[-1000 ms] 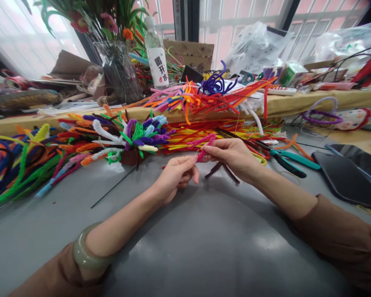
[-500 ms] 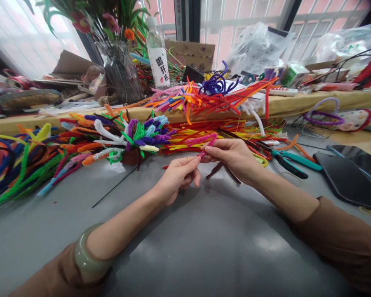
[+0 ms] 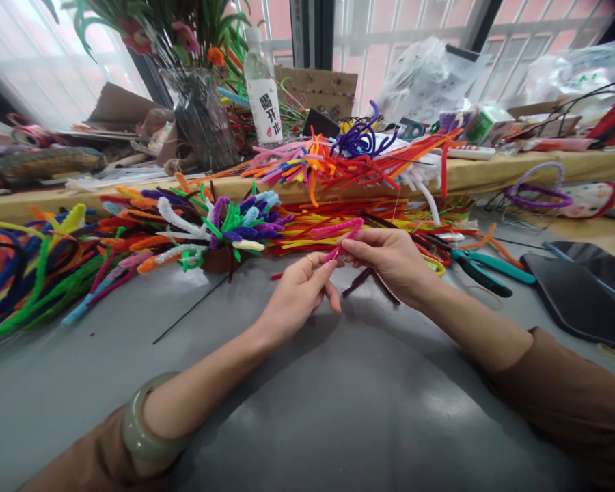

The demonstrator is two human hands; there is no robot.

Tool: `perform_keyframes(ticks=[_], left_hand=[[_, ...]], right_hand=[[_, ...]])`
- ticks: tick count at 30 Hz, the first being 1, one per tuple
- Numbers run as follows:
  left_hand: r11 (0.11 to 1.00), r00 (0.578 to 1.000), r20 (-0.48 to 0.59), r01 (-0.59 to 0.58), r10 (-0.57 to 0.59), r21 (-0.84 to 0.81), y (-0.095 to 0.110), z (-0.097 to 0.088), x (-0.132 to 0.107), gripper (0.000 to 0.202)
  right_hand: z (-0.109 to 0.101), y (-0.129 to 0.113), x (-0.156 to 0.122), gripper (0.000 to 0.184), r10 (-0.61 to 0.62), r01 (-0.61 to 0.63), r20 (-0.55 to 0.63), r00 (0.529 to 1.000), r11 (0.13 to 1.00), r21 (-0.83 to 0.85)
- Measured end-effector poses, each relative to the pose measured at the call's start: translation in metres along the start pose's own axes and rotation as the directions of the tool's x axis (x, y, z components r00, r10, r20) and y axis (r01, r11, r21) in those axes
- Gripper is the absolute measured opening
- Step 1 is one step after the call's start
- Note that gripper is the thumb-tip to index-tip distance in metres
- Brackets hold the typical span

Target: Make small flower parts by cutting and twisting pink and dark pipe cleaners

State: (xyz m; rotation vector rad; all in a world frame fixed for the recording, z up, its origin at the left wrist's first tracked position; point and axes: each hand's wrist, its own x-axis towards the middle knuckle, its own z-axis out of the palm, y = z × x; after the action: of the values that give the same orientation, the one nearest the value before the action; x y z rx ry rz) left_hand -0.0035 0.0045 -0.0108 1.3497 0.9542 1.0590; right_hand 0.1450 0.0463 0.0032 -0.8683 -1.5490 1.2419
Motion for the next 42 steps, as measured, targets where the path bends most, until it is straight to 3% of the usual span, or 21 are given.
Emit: perform_keyframes(ticks=[18,24,32,36,39,42], left_hand=[[1.000,0.999,0.040,0.005,-0.005,-0.016,0.002,-0.002,-0.001,0.028],[0.998,1.000,0.023,0.015,-0.014,-0.053,0.002,-0.003,-0.001,0.024],[0.994,0.991,-0.118,-0.050,0.061,0.096,0.005,-0.005,0.000,0.021],[0.982,0.992,-0.111,-0.042,0.064,0.186,0.006,-0.008,0.000,0.019],[0.953,0.994,-0.090,-0.027,0.056,0.300,0.007,-0.009,0.000,0.018],[0.923,0.998,-0.057,0.002,0.022,0.384,0.006,-0.009,0.000,0.017]], right_hand=[[0.001,-0.005,-0.002,0.014,-0.034,0.035,0.127,0.991,0.999,0.000],[0.000,-0.005,-0.002,0.012,-0.034,0.037,0.085,0.996,0.999,-0.037],[0.000,-0.004,-0.002,0.013,-0.045,0.052,0.068,0.997,0.994,-0.098],[-0.003,-0.003,-0.001,0.015,0.033,-0.022,0.108,0.994,0.994,-0.104],[-0.007,-0.005,0.001,0.026,0.120,-0.116,0.076,0.990,0.992,-0.050],[-0.011,-0.006,0.003,0.028,0.105,-0.105,0.052,0.993,0.994,-0.012]])
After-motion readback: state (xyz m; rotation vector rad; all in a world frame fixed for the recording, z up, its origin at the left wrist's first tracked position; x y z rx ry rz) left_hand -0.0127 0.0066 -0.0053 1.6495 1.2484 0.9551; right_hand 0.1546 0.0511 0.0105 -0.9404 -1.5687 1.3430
